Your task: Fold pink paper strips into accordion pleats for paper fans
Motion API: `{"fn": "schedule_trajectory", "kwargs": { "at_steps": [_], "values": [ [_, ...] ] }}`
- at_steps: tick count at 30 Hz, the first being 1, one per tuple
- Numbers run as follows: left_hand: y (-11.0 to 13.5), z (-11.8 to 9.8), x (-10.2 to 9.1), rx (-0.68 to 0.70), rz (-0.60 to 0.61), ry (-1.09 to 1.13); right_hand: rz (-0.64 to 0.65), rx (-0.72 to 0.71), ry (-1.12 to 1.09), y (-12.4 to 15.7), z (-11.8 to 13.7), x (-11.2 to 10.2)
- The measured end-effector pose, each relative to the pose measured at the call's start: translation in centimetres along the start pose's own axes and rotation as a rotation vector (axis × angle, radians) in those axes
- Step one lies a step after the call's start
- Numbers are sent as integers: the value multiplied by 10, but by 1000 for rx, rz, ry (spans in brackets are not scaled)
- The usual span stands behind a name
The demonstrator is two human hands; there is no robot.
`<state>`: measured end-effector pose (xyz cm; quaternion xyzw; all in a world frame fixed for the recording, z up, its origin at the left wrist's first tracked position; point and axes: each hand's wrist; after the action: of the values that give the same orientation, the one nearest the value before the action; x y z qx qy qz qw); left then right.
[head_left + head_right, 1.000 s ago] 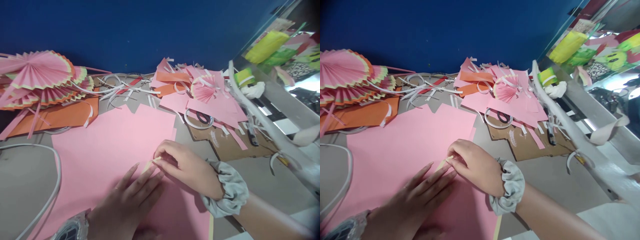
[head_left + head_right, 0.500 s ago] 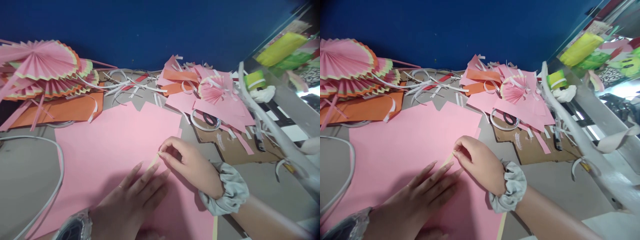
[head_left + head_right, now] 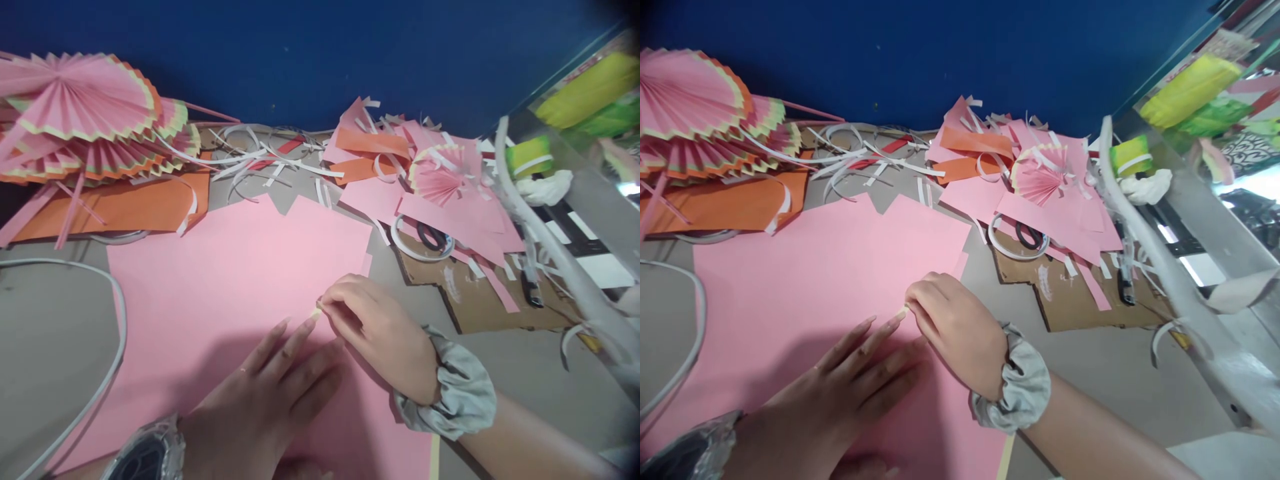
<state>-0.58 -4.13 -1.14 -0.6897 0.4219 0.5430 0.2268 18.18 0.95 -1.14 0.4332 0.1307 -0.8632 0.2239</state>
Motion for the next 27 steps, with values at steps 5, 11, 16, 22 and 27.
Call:
{"fn": "schedule_trajectory", "kwargs": {
  "at_steps": [5, 11, 16, 22, 27],
  "values": [
    [0, 0, 0, -7, 7, 12, -8, 33, -21, 0, 1, 0],
    [0, 5, -2, 55, 6, 28, -116, 99, -43, -2, -3, -6],
    [0, 8, -1, 68, 31, 10, -123, 100, -23, -3, -3, -8],
    [0, 8, 0, 82, -21, -31, -38, 150, 60, -4, 0, -6],
    [0, 9, -1, 94, -13, -25, -17, 170, 59, -4, -2, -8]
  ]
}}
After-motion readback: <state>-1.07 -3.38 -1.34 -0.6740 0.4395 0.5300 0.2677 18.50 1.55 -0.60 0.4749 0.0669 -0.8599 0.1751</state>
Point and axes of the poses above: each hand's wrist, its own y-axis away from the middle knuckle, its own x-axis out of the palm, z = x × y, and after that the axes turned 1 degree about z, right-handed
